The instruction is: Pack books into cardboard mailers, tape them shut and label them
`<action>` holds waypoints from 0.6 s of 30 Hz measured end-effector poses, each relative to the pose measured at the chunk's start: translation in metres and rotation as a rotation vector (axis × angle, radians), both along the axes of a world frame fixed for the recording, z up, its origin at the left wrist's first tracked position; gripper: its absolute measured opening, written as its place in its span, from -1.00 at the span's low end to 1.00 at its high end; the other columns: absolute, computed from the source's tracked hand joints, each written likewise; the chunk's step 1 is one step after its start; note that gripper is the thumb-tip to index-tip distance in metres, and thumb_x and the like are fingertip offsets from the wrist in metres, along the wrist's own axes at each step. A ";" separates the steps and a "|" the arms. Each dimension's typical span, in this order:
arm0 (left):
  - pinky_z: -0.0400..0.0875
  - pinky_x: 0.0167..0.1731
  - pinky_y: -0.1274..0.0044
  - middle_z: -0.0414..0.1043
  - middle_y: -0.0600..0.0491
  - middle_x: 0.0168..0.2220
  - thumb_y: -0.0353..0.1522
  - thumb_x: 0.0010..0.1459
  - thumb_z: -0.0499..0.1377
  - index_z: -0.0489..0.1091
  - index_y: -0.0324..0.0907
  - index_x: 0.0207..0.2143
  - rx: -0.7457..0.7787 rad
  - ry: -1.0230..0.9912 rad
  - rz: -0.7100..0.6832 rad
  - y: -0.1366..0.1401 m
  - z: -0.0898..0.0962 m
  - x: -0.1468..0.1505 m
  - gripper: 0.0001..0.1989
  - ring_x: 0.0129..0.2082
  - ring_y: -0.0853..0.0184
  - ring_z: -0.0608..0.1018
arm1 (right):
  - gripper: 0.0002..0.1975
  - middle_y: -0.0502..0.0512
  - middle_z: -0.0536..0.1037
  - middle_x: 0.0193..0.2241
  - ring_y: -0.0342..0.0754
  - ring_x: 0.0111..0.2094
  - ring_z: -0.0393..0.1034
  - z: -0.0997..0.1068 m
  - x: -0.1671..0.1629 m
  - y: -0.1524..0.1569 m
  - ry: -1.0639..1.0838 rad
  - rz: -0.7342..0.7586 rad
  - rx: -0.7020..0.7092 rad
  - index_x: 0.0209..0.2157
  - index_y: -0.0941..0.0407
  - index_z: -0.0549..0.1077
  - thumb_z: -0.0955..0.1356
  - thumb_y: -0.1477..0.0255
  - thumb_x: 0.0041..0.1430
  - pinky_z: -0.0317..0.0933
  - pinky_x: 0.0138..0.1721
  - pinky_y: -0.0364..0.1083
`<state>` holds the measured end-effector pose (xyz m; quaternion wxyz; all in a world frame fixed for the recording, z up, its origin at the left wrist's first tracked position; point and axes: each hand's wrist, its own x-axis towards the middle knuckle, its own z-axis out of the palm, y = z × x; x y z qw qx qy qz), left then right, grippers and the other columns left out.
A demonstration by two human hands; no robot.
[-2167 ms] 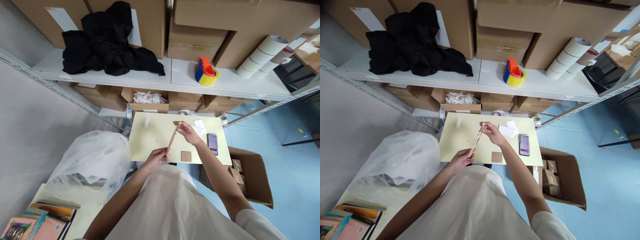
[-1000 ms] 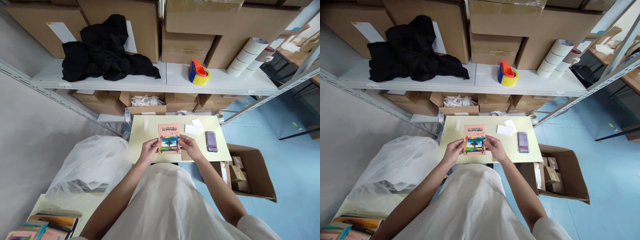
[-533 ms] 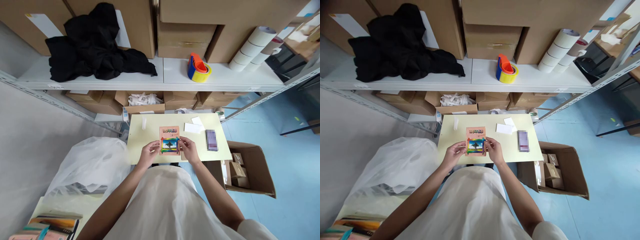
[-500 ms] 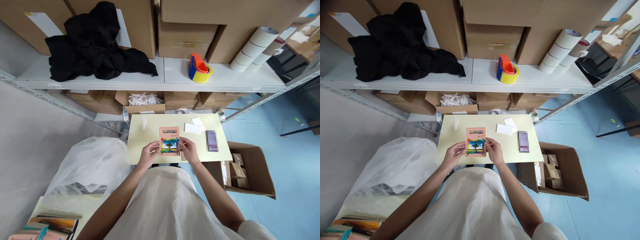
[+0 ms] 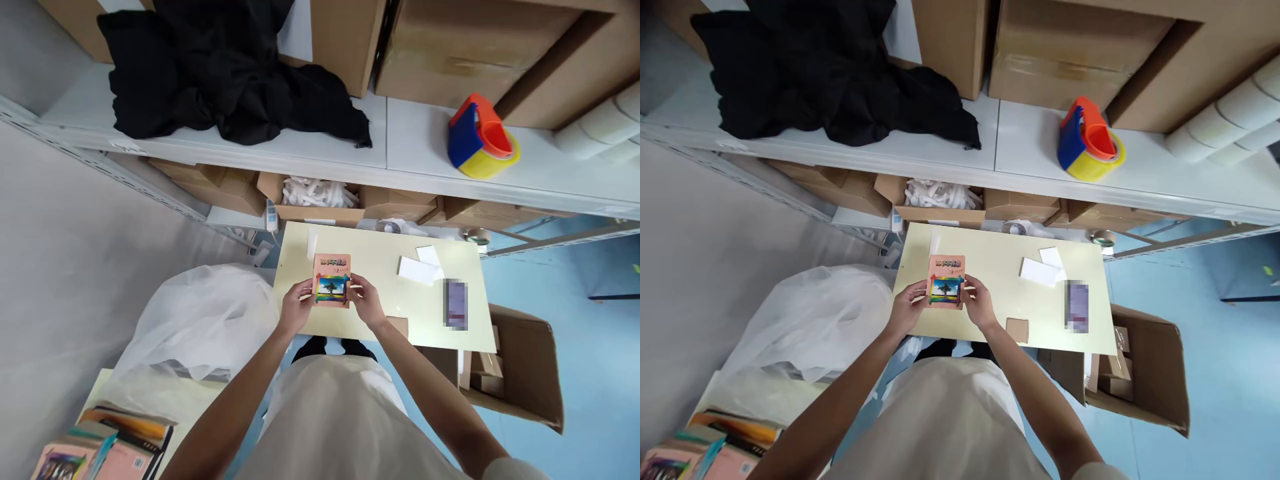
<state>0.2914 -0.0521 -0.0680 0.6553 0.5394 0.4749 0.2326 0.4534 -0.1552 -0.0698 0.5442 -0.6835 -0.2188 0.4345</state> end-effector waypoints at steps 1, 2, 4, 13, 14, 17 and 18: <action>0.47 -0.27 0.46 0.50 -0.03 -0.19 -0.35 -0.13 0.26 0.44 -0.16 -0.19 0.015 0.017 0.010 0.011 -0.007 -0.002 -0.64 -0.24 0.30 0.54 | -0.55 0.08 0.43 -0.27 -0.12 -0.41 0.36 -0.008 -0.002 0.013 0.005 -0.004 -0.013 -0.04 0.05 0.41 0.35 0.28 -0.02 0.33 -0.42 -0.10; 0.47 -0.28 0.47 0.50 -0.03 -0.20 -0.36 -0.13 0.25 0.45 -0.16 -0.19 0.030 0.034 0.020 0.023 -0.015 -0.003 -0.65 -0.25 0.30 0.54 | -0.55 0.07 0.42 -0.30 -0.13 -0.42 0.34 -0.017 -0.004 0.027 0.011 -0.008 -0.027 -0.05 0.06 0.42 0.35 0.29 -0.04 0.32 -0.43 -0.10; 0.47 -0.29 0.48 0.51 -0.04 -0.21 -0.40 -0.13 0.22 0.45 -0.18 -0.20 0.057 0.069 0.030 0.048 -0.032 -0.003 -0.65 -0.25 0.30 0.54 | -0.55 0.03 0.40 -0.37 -0.13 -0.44 0.33 -0.035 -0.006 0.055 0.018 -0.003 -0.052 -0.06 0.07 0.43 0.34 0.30 -0.05 0.33 -0.43 -0.10; 0.41 -0.30 0.50 0.52 -0.01 -0.32 -0.50 -0.12 0.11 0.48 -0.19 -0.25 0.228 0.303 -0.029 0.148 -0.101 0.016 -0.67 -0.33 0.30 0.53 | -0.58 0.00 0.46 -0.44 -0.15 -0.45 0.33 -0.089 0.000 0.163 -0.276 0.087 -0.237 -0.04 0.09 0.46 0.23 0.47 0.04 0.29 -0.33 -0.15; 0.40 -0.31 0.49 0.51 -0.02 -0.31 -0.51 -0.12 0.11 0.48 -0.20 -0.24 0.248 0.333 -0.043 0.155 -0.107 0.017 -0.66 -0.33 0.30 0.52 | -0.58 0.00 0.48 -0.43 -0.15 -0.44 0.33 -0.093 0.001 0.171 -0.297 0.092 -0.254 -0.04 0.09 0.46 0.23 0.49 0.04 0.29 -0.31 -0.15; 0.36 -0.32 0.47 0.50 -0.02 -0.36 -0.52 -0.14 0.10 0.49 -0.19 -0.26 0.281 0.404 -0.080 0.170 -0.121 0.019 -0.66 -0.37 0.29 0.49 | -0.57 0.03 0.51 -0.39 -0.13 -0.40 0.35 -0.105 0.001 0.188 -0.334 0.100 -0.314 -0.04 0.07 0.46 0.24 0.54 0.04 0.28 -0.26 -0.14; 0.35 -0.32 0.47 0.48 -0.01 -0.39 -0.52 -0.15 0.11 0.50 -0.19 -0.28 0.285 0.419 -0.089 0.172 -0.125 0.019 -0.67 -0.38 0.28 0.48 | -0.57 0.04 0.52 -0.37 -0.11 -0.38 0.37 -0.109 0.000 0.192 -0.348 0.104 -0.337 -0.03 0.07 0.46 0.24 0.55 0.05 0.28 -0.26 -0.13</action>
